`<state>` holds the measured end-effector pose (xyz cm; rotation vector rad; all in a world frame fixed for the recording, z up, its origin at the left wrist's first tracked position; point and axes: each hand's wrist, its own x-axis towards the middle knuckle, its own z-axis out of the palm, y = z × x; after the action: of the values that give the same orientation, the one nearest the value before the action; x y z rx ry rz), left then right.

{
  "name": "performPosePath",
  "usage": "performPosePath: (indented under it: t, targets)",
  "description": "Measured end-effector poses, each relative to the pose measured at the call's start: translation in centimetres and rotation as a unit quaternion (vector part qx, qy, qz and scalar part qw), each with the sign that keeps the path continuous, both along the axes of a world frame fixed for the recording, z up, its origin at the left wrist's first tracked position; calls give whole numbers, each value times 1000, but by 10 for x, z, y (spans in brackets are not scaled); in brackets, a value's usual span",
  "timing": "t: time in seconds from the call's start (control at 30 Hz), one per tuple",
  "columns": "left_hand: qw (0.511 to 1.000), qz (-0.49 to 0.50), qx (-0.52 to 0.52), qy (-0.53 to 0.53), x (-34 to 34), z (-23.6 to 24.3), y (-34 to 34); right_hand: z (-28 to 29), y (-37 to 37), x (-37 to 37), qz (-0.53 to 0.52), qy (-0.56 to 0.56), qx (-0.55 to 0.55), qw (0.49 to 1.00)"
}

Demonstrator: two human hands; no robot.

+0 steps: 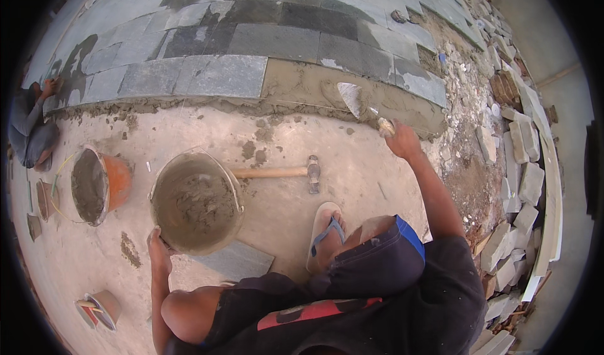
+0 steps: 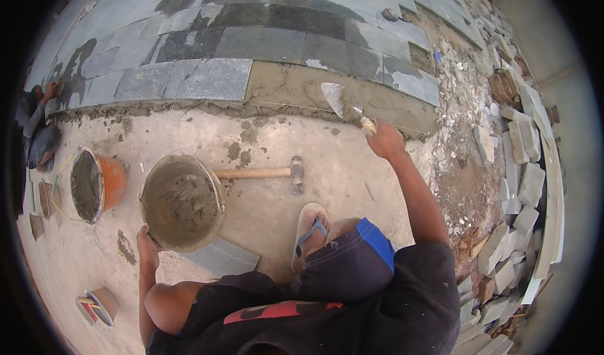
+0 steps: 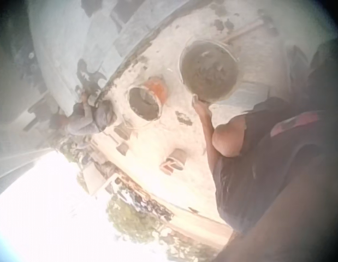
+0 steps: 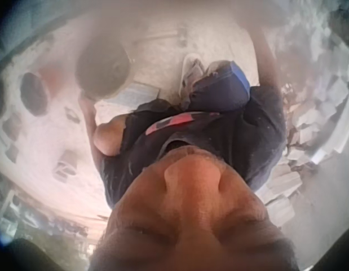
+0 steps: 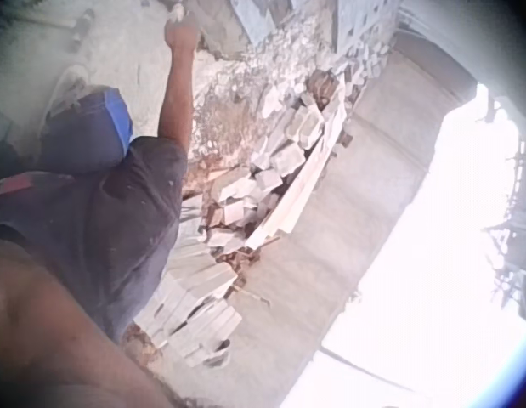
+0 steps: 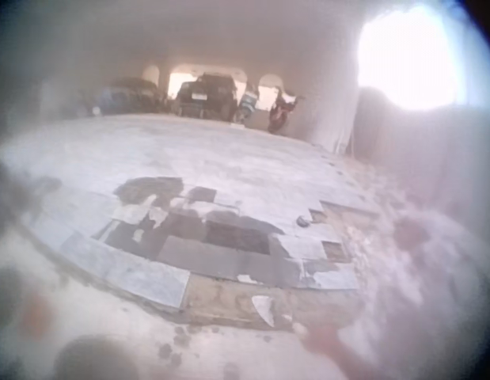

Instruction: The person applies mortar to the back of large stone tiles using a trowel and sets them onto a prepared floor surface, using a hammer to tap them into alignment.

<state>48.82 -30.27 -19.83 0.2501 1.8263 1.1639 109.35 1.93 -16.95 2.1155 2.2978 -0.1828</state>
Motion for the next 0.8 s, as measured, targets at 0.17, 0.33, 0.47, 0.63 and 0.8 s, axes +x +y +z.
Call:
performPosePath:
  t: [0.17,0.33,0.47,0.63,0.8]
  targets:
    - [999,14,-33,4,-3,-13,-16,-24,24,34,18,-6,30,999]
    - [1000,14,-21,-7,-12,-24,-23,-24,29,40,24,18,-34,999]
    - [997,0,-21,79,-20,-25,-29,-12,6,-7,-276,517,-231,777]
    - [981,35,10,192,-32,-42,-27,-7,-8,-85,-286,623,-255,682]
    - [889,18,65,453,-28,-61,-15,-20,-2,-138,-249,559,-317,725]
